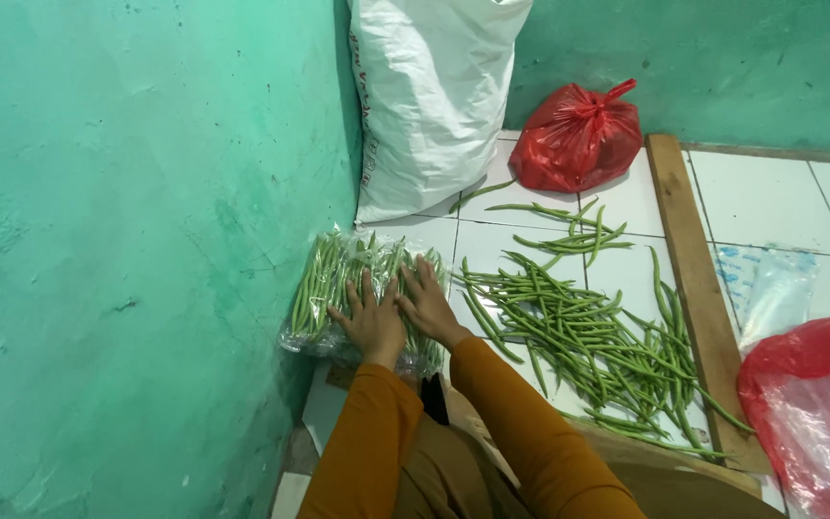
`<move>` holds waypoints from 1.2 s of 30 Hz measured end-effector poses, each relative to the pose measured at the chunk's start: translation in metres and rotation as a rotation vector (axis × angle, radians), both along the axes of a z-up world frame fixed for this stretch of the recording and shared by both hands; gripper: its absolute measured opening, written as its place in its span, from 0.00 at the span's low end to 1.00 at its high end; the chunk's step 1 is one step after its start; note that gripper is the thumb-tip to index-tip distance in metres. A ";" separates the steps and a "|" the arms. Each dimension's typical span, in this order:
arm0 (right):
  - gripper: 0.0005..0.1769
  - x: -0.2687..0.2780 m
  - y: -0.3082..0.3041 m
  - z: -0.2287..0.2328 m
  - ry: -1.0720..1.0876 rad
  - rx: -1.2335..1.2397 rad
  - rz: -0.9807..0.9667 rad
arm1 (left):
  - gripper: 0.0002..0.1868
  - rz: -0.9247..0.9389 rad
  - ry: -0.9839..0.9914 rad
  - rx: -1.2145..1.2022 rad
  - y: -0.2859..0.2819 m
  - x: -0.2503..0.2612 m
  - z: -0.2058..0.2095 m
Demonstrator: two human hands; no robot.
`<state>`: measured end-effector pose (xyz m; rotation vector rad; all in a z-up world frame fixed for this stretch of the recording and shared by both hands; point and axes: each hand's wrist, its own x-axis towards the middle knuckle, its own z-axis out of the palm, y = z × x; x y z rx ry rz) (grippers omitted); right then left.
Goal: Packing long green beans into small plastic bags
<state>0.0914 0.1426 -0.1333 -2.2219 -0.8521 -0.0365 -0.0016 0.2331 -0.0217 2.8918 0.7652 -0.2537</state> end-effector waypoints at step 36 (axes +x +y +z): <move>0.49 -0.098 -0.539 0.086 0.183 -0.291 -0.592 | 0.31 -0.894 -0.115 -0.077 -0.288 -0.024 -0.027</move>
